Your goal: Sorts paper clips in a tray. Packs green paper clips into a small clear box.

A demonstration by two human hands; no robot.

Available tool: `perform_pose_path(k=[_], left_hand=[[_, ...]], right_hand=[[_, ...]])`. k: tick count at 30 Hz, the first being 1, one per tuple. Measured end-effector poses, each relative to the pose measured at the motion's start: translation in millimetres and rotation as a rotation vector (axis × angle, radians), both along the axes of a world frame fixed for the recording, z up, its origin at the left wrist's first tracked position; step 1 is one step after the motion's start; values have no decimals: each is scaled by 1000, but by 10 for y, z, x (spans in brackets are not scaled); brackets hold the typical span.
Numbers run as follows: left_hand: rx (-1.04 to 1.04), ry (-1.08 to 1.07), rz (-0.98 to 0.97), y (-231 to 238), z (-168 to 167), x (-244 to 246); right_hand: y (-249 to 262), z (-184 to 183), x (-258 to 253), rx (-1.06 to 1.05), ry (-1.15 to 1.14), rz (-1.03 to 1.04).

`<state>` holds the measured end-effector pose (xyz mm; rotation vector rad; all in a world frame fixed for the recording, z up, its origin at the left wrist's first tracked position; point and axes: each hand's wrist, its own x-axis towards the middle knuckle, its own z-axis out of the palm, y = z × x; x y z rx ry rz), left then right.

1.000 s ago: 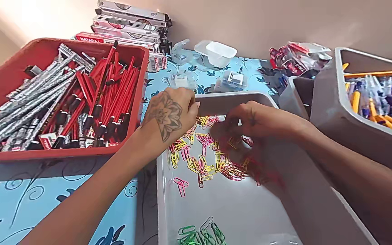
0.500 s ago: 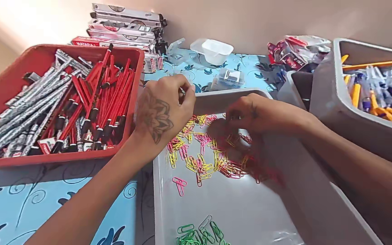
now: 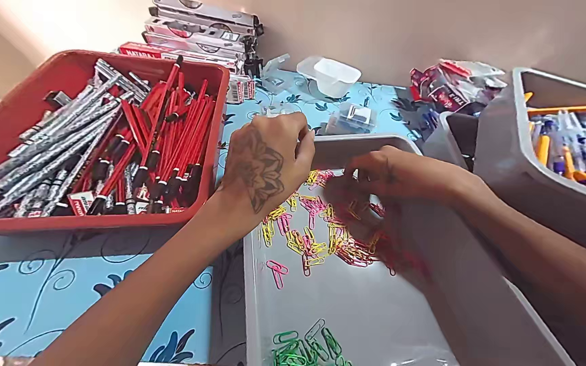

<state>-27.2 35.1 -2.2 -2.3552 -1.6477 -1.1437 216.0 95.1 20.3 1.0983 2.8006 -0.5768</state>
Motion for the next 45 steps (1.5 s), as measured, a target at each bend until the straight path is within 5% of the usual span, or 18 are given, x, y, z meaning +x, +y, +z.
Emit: perform_pose_path(k=[11, 31, 34, 38, 45], left_hand=[[-25, 32, -15, -8, 4, 1], [-51, 55, -18, -9, -4, 2], [-55, 47, -35, 6, -16, -7], [-122, 72, -59, 30, -11, -18], [-337, 140, -21, 23, 105, 16]], right_hand=[[7, -22, -30, 54, -82, -14], [-39, 79, -41, 82, 188, 46], [-321, 163, -163, -23, 306, 58], [-874, -39, -219, -406, 329, 405], [-1067, -102, -194, -162, 125, 365]])
